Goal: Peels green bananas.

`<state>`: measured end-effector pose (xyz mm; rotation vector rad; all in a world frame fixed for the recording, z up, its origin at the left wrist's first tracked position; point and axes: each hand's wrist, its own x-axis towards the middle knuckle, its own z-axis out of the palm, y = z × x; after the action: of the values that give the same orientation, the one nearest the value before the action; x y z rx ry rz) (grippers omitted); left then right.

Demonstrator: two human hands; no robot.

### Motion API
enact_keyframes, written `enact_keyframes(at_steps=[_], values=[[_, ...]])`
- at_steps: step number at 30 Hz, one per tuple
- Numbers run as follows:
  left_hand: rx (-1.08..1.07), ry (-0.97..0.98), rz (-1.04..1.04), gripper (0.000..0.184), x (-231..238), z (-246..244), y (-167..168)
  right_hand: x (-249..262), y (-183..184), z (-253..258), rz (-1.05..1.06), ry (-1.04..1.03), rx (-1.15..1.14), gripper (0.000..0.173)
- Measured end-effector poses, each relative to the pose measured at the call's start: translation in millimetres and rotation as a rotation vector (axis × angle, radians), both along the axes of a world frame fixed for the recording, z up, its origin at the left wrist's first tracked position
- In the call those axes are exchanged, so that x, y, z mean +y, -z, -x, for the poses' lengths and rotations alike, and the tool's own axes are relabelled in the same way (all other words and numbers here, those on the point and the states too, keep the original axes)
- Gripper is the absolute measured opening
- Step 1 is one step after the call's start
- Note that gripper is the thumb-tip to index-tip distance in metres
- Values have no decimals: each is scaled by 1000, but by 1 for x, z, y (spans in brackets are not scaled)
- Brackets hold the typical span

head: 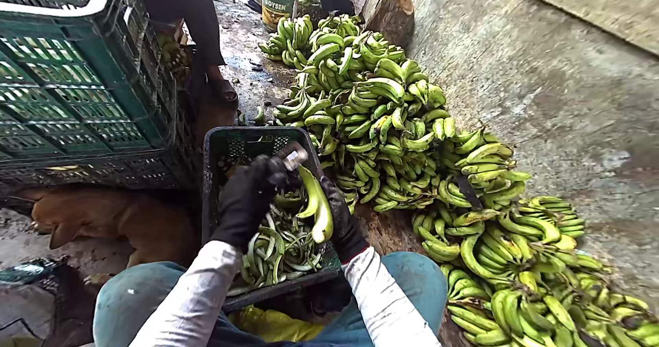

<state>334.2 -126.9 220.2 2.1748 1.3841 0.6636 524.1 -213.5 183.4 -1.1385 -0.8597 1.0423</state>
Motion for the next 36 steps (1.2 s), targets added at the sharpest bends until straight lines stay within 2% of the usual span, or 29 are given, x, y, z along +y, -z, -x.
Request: enact_keyframes(at_steps=[2, 4, 5, 7, 9, 11, 13, 16, 19, 21, 22, 24, 26, 28, 30, 32, 34, 36], values=[[-147, -69, 22, 55, 13, 13, -1, -4, -4, -2, 87, 12, 183, 40], [-246, 14, 98, 52, 7, 17, -6, -7, -7, -13, 95, 3, 285, 41], [-282, 95, 169, 48, -1, 16, -6, -7, -7, -20, 65, 10, 263, 37], [-311, 287, 326, 45, -20, 10, -3, -3, -6, -32, -44, 75, 49, 28], [-360, 450, 404, 46, -40, 4, -1, 1, -10, -40, -107, 203, -201, 33], [-415, 545, 404, 47, -53, 1, -2, 6, -15, -42, -103, 316, -243, 37], [-406, 584, 414, 49, -54, -1, -4, 8, -23, -39, -79, 344, -236, 39], [-314, 525, 386, 47, -41, -4, 4, 4, -17, -26, -115, 143, -122, 41], [-77, 268, 58, 50, -17, -1, 5, 1, 5, -4, -165, -92, 119, 23], [-65, 80, -25, 53, 0, 6, 7, -4, 8, 5, -103, -178, 203, 24], [-111, 24, -26, 53, 6, 11, 8, -4, 8, 6, -77, -168, 193, 28], [-226, 37, 5, 54, 4, 17, 3, 0, 4, 0, -77, -51, 96, 37], [-305, 158, 139, 51, -13, 16, -2, 7, -8, -8, -127, 134, -5, 41], [-364, 310, 241, 51, -35, 10, -2, 10, -27, -13, -145, 391, -234, 44], [-420, 442, 237, 52, -54, 5, -2, 15, -45, -13, -134, 664, -376, 45], [-421, 491, 188, 55, -64, 2, -4, 18, -59, -10, -114, 801, -432, 48], [-364, 457, 147, 57, -58, 0, -3, 15, -61, -6, -100, 746, -464, 49], [-264, 362, 92, 53, -39, 0, 1, 4, -49, -4, -120, 389, -355, 45]])
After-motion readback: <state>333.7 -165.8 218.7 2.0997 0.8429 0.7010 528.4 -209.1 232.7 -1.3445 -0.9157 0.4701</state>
